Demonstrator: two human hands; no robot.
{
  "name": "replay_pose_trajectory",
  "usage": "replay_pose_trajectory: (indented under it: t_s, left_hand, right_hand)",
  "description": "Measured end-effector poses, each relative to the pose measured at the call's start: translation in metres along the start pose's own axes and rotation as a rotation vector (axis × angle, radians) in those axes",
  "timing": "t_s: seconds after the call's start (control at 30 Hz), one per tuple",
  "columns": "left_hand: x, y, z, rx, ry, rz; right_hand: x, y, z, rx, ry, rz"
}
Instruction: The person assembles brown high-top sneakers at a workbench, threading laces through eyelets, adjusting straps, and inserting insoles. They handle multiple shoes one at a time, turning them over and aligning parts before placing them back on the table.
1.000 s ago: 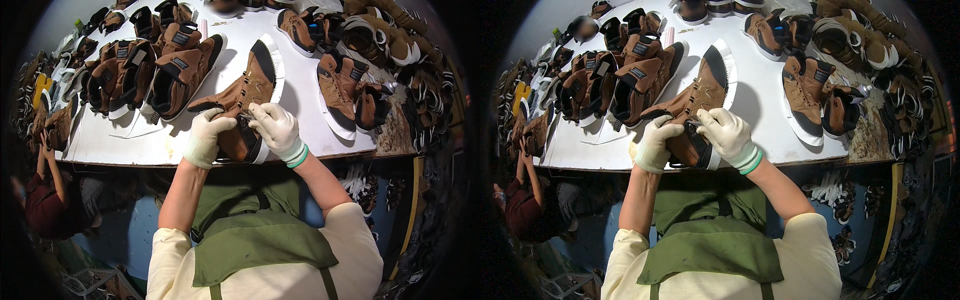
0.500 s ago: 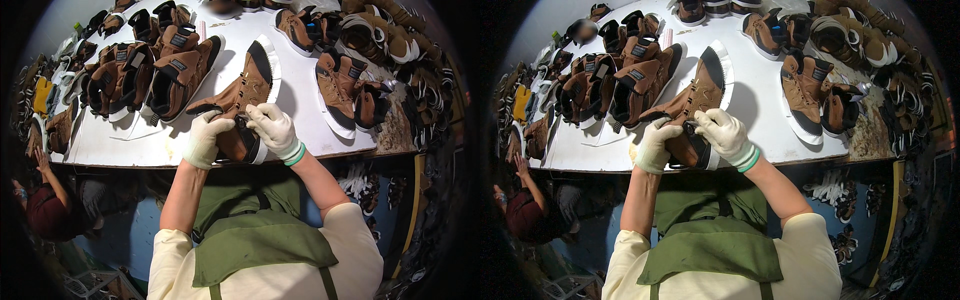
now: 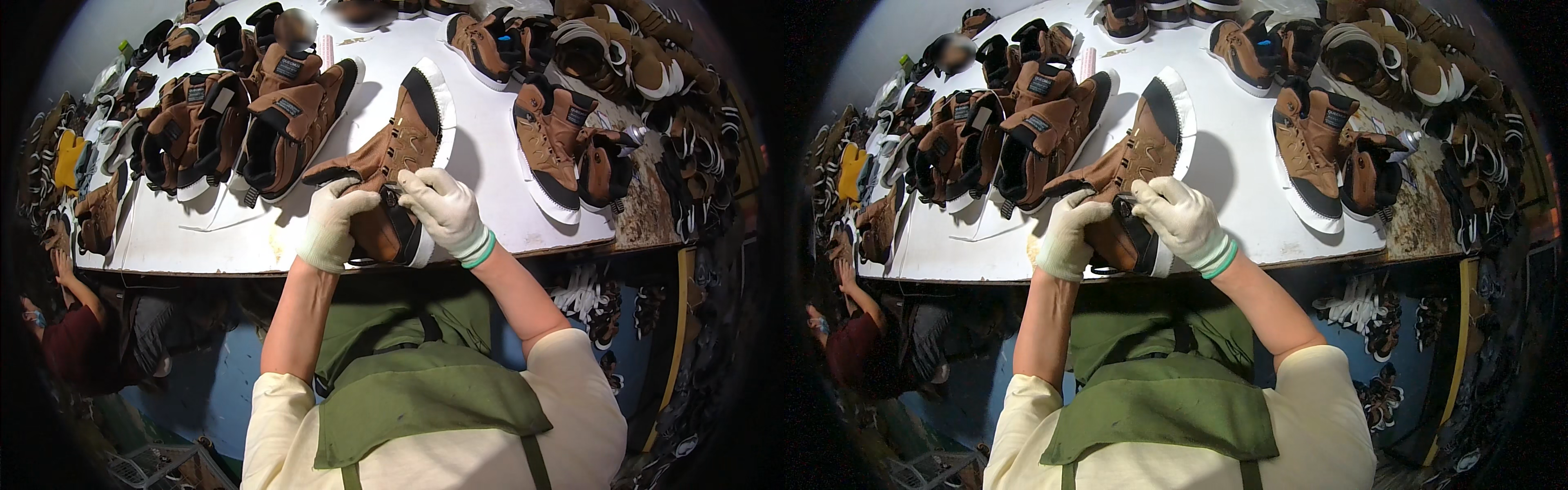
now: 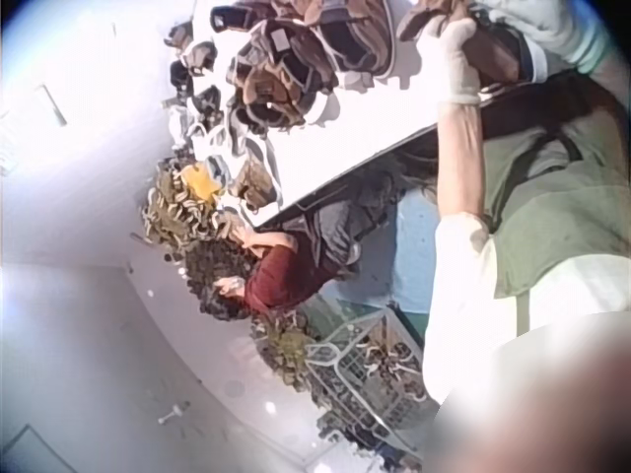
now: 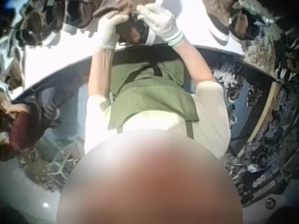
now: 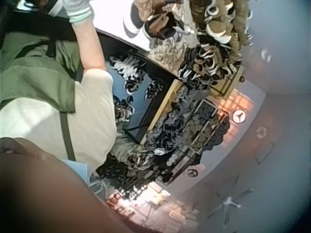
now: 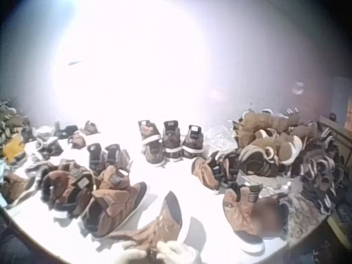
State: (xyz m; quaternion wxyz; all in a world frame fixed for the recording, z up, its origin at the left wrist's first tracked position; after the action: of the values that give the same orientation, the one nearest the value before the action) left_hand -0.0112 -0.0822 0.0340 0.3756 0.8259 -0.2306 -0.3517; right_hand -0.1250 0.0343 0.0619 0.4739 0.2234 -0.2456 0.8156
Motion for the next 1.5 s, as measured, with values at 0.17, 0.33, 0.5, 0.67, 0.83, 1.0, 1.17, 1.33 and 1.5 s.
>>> replay_pose_trajectory:
  t_s: [0.17,0.33,0.5,0.67,0.83,1.0,1.17,1.33,1.5]
  left_hand:
    - [0.004,-0.004,0.005,-0.006,-0.003,-0.023]
    - [0.006,-0.005,0.008,0.005,-0.004,-0.066]
    - [0.008,-0.005,0.008,0.003,0.010,-0.062]
    - [0.015,-0.008,0.011,0.013,0.028,-0.027]
    - [0.011,-0.005,0.007,-0.020,0.012,-0.086]
    - [0.012,-0.005,0.008,-0.033,0.021,-0.057]
    - [0.010,-0.004,0.009,-0.040,-0.002,-0.041]
    - [0.008,-0.003,0.010,-0.031,-0.016,-0.045]
    - [0.010,-0.003,0.012,-0.025,-0.032,-0.045]
  right_hand:
    - [0.000,0.000,0.000,0.026,0.013,0.021]
    - [-0.001,0.003,0.000,0.064,0.033,0.026]
    - [-0.004,0.007,-0.002,-0.045,0.075,0.116]
    - [-0.004,0.005,0.004,-0.059,0.003,0.037]
    - [-0.006,0.000,0.012,0.022,-0.042,-0.054]
    - [-0.010,0.005,0.009,-0.012,-0.065,-0.043]
    - [-0.009,0.005,0.007,-0.019,-0.047,-0.037]
    - [-0.008,0.006,0.007,-0.040,-0.033,-0.038]
    - [-0.006,0.006,0.009,-0.028,-0.034,-0.024]
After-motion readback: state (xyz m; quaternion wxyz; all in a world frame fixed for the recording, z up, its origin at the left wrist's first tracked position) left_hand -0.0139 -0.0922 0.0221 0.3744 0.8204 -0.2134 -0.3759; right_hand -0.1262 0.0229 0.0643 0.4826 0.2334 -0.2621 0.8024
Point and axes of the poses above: each hand's wrist, its own z-axis towards the middle knuckle, its own x-axis out of the back of the hand, y = z × x, the point moved 6 cm from there along z, towards the middle knuckle, and after that the axes turned 15 degrees about x, right-handed, at the moved point
